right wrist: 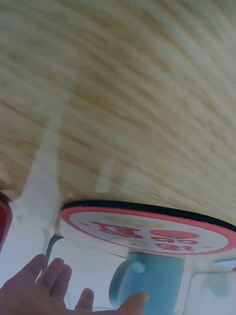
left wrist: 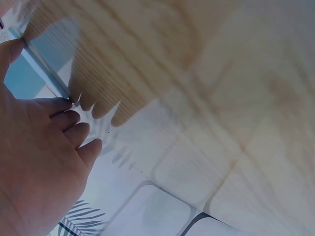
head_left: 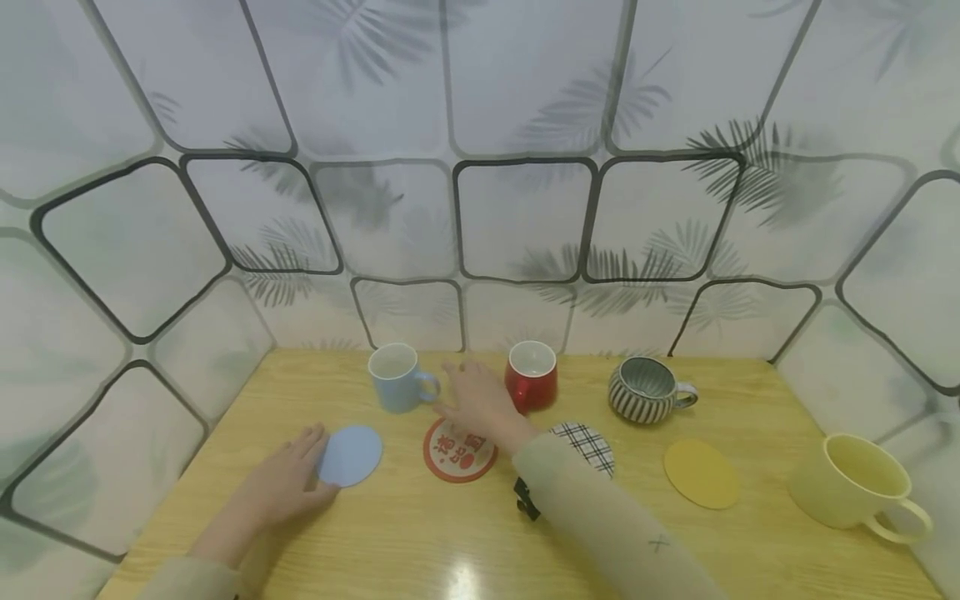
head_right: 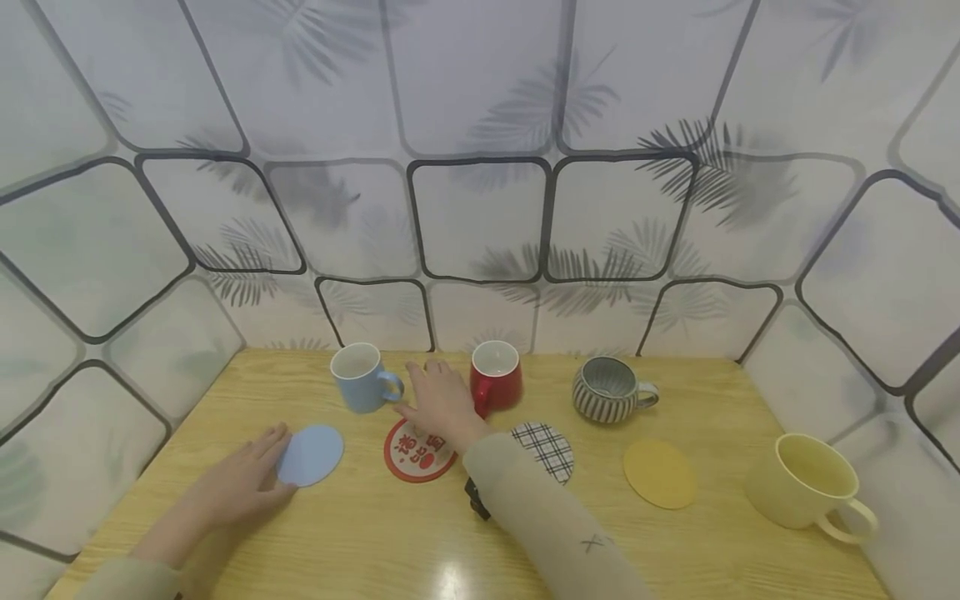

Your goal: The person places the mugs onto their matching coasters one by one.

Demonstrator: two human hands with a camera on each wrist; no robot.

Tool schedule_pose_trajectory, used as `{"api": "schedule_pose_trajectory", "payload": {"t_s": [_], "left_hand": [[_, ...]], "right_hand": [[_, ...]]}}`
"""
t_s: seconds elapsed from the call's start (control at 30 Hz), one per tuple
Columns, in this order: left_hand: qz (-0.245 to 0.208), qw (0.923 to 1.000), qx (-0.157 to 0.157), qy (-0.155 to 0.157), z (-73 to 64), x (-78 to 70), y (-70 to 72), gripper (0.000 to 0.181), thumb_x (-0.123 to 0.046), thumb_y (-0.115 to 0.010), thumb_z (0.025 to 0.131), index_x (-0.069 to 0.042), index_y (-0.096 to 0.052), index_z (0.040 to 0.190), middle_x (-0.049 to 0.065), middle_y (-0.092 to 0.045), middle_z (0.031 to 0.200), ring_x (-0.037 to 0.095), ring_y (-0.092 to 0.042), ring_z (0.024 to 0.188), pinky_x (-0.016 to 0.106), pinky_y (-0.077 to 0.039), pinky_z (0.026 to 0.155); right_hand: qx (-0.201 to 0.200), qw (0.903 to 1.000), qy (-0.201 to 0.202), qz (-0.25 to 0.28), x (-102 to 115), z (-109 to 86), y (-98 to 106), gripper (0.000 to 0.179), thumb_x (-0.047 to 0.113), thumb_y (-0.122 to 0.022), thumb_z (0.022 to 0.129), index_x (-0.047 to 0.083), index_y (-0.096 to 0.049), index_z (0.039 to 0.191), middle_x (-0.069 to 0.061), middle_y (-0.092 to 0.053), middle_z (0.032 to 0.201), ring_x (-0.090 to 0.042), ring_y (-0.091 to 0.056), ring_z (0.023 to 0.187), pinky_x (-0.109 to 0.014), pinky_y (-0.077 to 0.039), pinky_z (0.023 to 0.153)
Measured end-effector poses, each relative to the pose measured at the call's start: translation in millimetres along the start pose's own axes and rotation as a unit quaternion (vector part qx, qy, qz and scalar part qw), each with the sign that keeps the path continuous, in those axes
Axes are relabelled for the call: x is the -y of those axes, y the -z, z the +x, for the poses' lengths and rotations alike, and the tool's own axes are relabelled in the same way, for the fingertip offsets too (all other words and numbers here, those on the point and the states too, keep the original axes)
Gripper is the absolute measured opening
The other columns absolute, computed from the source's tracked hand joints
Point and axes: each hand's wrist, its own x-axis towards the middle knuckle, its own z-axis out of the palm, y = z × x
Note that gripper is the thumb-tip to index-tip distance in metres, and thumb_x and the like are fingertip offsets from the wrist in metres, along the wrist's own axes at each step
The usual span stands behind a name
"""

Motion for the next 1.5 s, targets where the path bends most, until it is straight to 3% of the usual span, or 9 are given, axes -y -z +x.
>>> {"api": "schedule_pose_trajectory", "payload": {"t_s": [0.3, 0.63, 0.8, 0.97, 1.2, 1.4, 1.5], "left_hand": [[0.008, 0.9999, 0.005, 0.006, 1.5, -2.2, 0.7, 0.092, -0.052, -0.073, 0.091, 0.015, -0.047, 0.15, 0.036, -0.045, 0.159, 0.054, -0.046, 0.147, 0.067, -0.043, 0.119], [0.013, 0.9999, 0.008, 0.007, 0.9, -2.5, 0.3, 0.092, -0.051, -0.072, 0.092, 0.015, -0.047, 0.15, 0.036, -0.044, 0.159, 0.054, -0.045, 0.147, 0.067, -0.042, 0.12], [0.016, 0.9998, 0.007, 0.006, 1.3, -3.2, 1.1, 0.092, -0.051, -0.073, 0.092, 0.015, -0.047, 0.15, 0.035, -0.045, 0.159, 0.054, -0.046, 0.147, 0.066, -0.043, 0.12], [0.015, 0.9998, 0.006, 0.008, 0.2, -4.1, 1.8, 0.091, -0.051, -0.073, 0.091, 0.015, -0.048, 0.15, 0.035, -0.045, 0.159, 0.054, -0.046, 0.147, 0.065, -0.043, 0.12], [0.012, 0.9998, 0.012, 0.013, -2.4, -3.9, 1.8, 0.091, -0.051, -0.072, 0.092, 0.014, -0.047, 0.15, 0.035, -0.045, 0.159, 0.053, -0.046, 0.148, 0.065, -0.042, 0.12], [0.01, 0.9998, 0.015, 0.013, -1.6, -4.6, 3.0, 0.091, -0.051, -0.071, 0.093, 0.014, -0.046, 0.151, 0.035, -0.043, 0.161, 0.053, -0.044, 0.149, 0.065, -0.041, 0.122], [0.007, 0.9997, 0.016, 0.015, -1.9, -6.1, 4.2, 0.091, -0.051, -0.071, 0.094, 0.014, -0.046, 0.151, 0.035, -0.043, 0.161, 0.053, -0.044, 0.149, 0.065, -0.041, 0.122]], "right_hand": [[0.028, 0.9965, -0.01, 0.078, 2, 0.9, -6, 0.071, 0.048, -0.074, 0.098, 0.021, -0.048, 0.159, -0.01, -0.063, 0.14, -0.024, -0.065, 0.119, -0.045, -0.06, 0.1], [0.012, 0.9855, 0.042, 0.164, 4, 12.5, -20, 0.049, 0.029, -0.077, 0.098, 0.008, -0.062, 0.14, -0.01, -0.073, 0.129, -0.023, -0.07, 0.116, -0.042, -0.06, 0.105], [0.026, 0.9755, 0.027, 0.217, 6, 14.3, -21, 0.036, 0.019, -0.076, 0.098, 0.007, -0.065, 0.13, -0.01, -0.075, 0.124, -0.023, -0.072, 0.11, -0.04, -0.063, 0.099], [0.029, 0.9716, 0.009, 0.235, 7, 14.5, -20, 0.031, 0.013, -0.072, 0.099, 0.006, -0.065, 0.129, -0.012, -0.072, 0.126, -0.025, -0.07, 0.11, -0.044, -0.062, 0.101], [0.025, 0.9577, -0.001, 0.287, 6, 16.3, -21, 0.013, 0.015, -0.065, 0.106, 0.009, -0.069, 0.116, -0.01, -0.073, 0.112, -0.018, -0.068, 0.09, -0.033, -0.062, 0.078], [0.015, 0.9411, -0.013, 0.338, 5, 14.5, -18, 0.022, 0.02, -0.067, 0.106, 0.008, -0.073, 0.123, -0.013, -0.075, 0.13, -0.027, -0.072, 0.114, -0.043, -0.063, 0.098], [0.012, 0.939, -0.018, 0.343, 4, 15.0, -19, 0.025, 0.022, -0.066, 0.107, 0.008, -0.073, 0.126, -0.014, -0.074, 0.135, -0.031, -0.069, 0.126, -0.048, -0.06, 0.107]]}}
